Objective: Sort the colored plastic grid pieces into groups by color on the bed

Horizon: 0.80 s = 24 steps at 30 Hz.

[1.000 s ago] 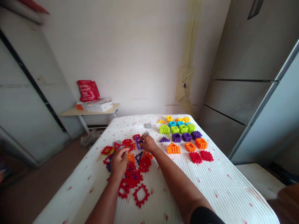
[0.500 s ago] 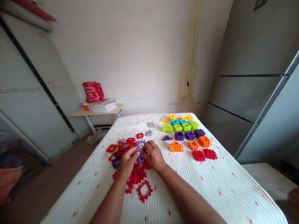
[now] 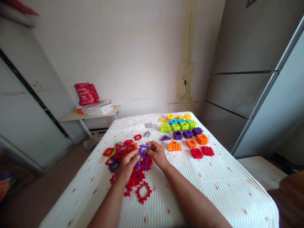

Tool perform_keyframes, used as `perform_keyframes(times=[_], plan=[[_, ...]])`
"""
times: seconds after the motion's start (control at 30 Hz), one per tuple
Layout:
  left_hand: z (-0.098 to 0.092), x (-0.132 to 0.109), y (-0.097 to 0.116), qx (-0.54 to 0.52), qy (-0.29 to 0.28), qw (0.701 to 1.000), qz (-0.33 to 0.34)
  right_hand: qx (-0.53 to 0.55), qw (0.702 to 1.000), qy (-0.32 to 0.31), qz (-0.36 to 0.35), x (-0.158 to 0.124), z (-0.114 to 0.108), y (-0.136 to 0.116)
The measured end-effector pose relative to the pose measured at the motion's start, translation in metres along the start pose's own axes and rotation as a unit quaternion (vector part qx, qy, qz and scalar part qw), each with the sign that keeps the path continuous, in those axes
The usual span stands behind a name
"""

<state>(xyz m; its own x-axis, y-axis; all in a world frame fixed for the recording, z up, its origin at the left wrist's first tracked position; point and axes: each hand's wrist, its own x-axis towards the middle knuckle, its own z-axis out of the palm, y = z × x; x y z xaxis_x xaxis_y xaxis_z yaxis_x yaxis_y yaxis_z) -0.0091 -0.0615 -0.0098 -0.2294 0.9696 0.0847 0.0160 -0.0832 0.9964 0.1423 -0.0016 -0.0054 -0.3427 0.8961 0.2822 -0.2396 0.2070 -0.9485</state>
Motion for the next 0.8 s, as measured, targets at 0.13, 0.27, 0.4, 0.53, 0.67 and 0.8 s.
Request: perform_keyframes(times=[0.13,0.27,0.4,0.53,0.67,0.8], plan=[[0.002,-0.003,0.006,0.009,-0.007,1.0,0.014,0.028,0.999,-0.002,0.015,-0.001,0.002,-0.002],[0.001,-0.004,0.009,0.026,-0.025,0.999,0.035,0.009,0.998,0.055,-0.008,0.0,0.001,-0.006],[-0.003,-0.002,0.004,0.001,-0.018,0.999,0.048,-0.003,0.991,0.129,-0.039,0.003,-0.007,-0.013],[-0.007,0.002,-0.003,-0.023,0.027,0.997,0.064,-0.076,0.995,0.052,-0.026,-0.003,-0.017,-0.023],[-0.008,0.003,-0.003,-0.039,0.058,0.996,0.064,-0.215,0.975,-0.049,-0.005,-0.02,-0.037,-0.027],[-0.006,0.001,0.004,-0.038,0.06,0.996,0.058,-0.373,0.924,-0.088,0.018,-0.038,-0.058,-0.023]])
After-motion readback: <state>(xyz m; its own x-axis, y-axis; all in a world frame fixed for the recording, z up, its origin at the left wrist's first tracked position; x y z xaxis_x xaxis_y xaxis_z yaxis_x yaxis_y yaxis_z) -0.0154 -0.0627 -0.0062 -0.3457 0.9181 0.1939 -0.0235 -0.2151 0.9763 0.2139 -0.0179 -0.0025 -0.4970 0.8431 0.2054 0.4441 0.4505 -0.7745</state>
